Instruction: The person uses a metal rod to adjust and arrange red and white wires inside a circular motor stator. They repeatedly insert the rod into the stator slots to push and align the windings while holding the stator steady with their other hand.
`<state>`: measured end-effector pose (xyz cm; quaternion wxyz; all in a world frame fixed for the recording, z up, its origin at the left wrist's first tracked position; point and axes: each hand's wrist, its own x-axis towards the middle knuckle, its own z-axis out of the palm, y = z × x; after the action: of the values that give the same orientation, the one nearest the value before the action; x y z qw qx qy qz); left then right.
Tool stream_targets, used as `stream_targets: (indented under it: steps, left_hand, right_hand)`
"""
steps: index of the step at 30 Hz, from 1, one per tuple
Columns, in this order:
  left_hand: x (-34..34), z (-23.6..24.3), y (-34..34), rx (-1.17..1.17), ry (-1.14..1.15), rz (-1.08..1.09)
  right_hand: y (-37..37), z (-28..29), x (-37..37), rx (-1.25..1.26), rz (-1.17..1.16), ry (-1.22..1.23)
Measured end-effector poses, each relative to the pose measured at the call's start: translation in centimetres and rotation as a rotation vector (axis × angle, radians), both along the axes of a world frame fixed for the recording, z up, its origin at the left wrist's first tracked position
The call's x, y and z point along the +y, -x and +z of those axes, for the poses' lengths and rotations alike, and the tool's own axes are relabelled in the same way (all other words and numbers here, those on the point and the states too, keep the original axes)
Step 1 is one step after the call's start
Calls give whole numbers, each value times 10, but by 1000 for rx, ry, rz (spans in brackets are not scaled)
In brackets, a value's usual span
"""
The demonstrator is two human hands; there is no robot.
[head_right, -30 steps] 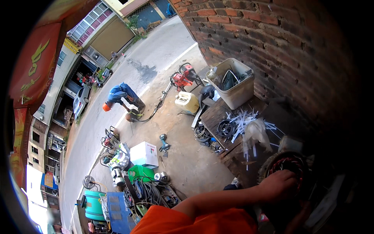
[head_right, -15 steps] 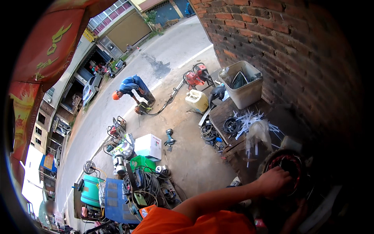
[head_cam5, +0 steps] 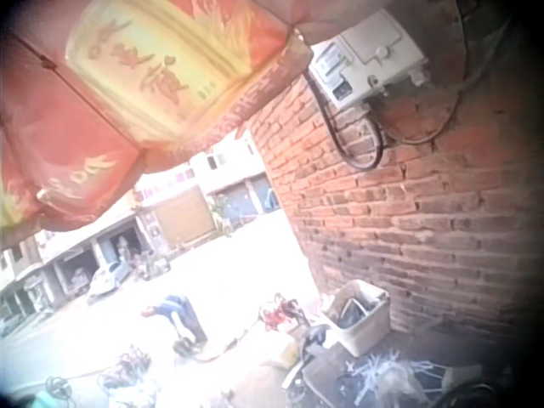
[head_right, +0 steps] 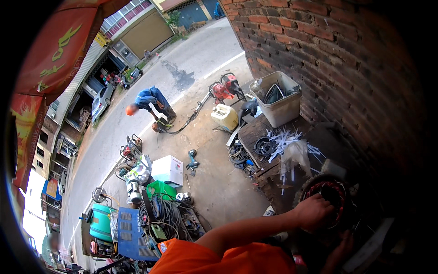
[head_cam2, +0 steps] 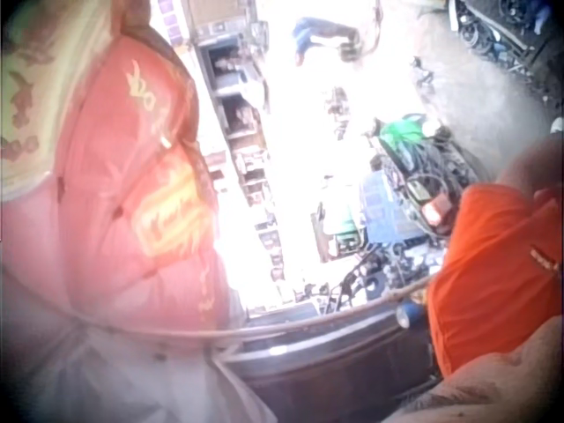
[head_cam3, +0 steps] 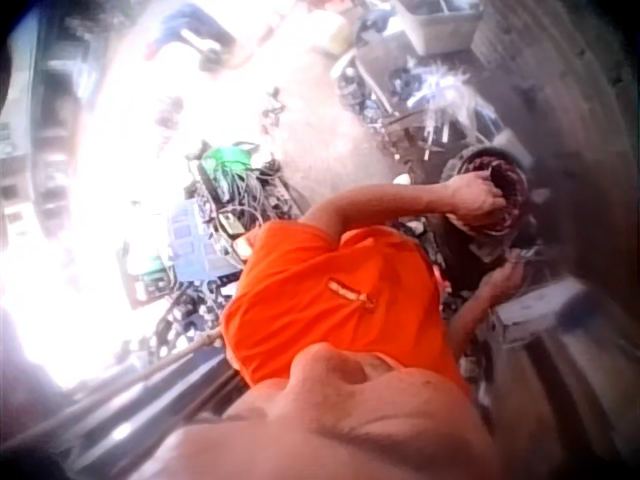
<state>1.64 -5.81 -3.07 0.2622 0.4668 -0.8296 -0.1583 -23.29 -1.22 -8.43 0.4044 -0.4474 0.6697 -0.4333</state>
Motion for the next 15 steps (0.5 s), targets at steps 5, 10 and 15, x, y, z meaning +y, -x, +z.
stream_targets:
  steps: [5, 10, 15]
  left_hand:
    - [0, 2, 1, -5, -36, 4]
    - [-5, -12, 1, -70, -106, -68]
    - [-1, -2, 1, -66, -125, -60]
  right_hand:
    - [-5, 1, -1, -38, -26, -21]
    - [-4, -5, -2, 20, -19, -61]
    - [-13, 1, 0, -104, -93, -21]
